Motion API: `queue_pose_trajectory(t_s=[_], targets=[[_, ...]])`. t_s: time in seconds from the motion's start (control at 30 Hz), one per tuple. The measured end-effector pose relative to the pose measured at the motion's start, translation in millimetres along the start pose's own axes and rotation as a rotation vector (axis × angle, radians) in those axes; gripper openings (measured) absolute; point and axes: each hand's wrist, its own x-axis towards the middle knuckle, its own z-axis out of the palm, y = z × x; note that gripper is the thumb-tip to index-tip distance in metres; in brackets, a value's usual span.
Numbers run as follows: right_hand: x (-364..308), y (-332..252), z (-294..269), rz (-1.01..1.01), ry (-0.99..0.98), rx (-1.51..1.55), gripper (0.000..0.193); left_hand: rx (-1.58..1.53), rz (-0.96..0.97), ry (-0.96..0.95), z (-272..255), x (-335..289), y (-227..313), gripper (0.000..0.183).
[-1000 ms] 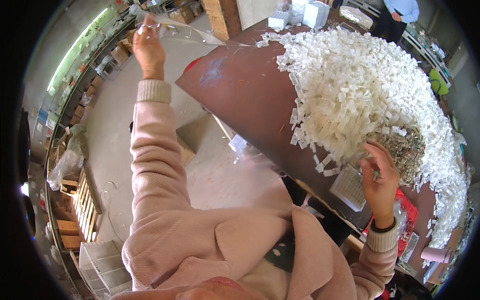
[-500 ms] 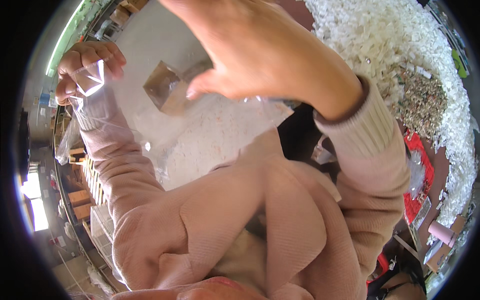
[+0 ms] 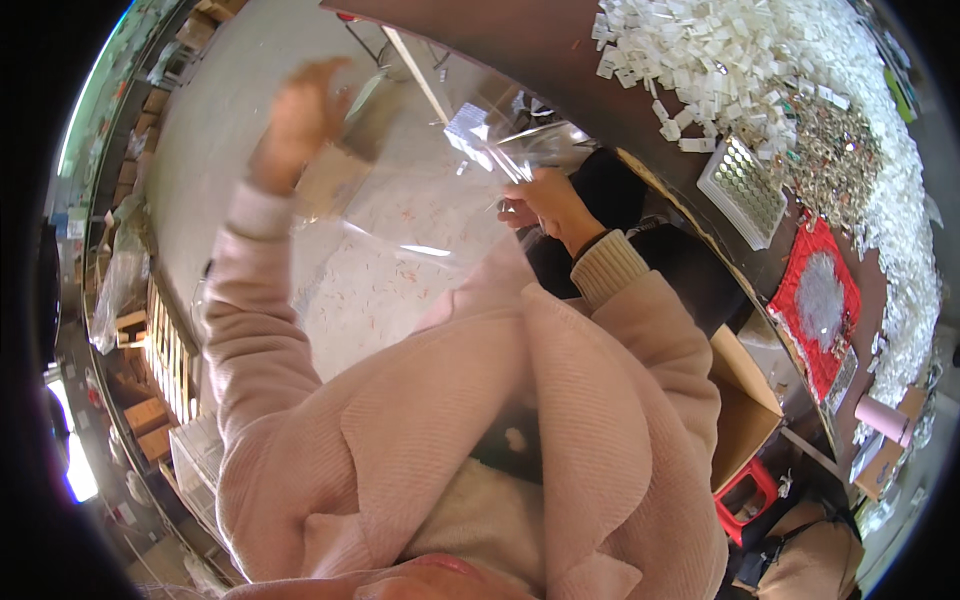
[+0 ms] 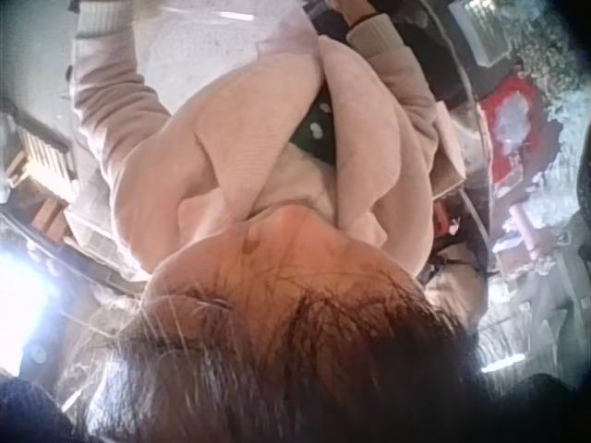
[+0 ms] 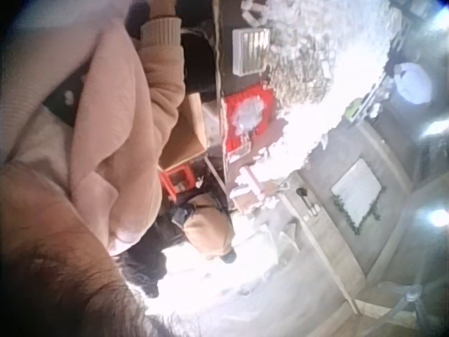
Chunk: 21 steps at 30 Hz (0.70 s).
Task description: The person assembles small white plastic housings with metal clips and LED modules at a workbench. They pick parts from a large pile, insert clips into housings, place LED modules inside, and pack the assembled units into a clear plastic bag. The person also handles a red tray and a white plastic tray during the process.
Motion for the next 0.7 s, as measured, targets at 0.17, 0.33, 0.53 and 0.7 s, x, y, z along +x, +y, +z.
queue_pose_trajectory(t_s=[0.17,0.33,0.53,0.7], targets=[[1,23,-54,0.098,0.174,0.185,0.016,-0.954,-0.006,-0.459,93,-42,142,0.029],[-48,35,-107,-0.020,0.314,0.270,0.019,-1.099,0.148,-0.427,150,-35,240,0.059],[-94,80,-144,-0.100,0.459,0.613,0.015,-0.806,0.367,-0.572,171,-51,279,0.077],[-105,99,-157,-0.076,0.404,0.720,0.023,-0.967,0.351,-0.574,177,-53,273,0.080]])
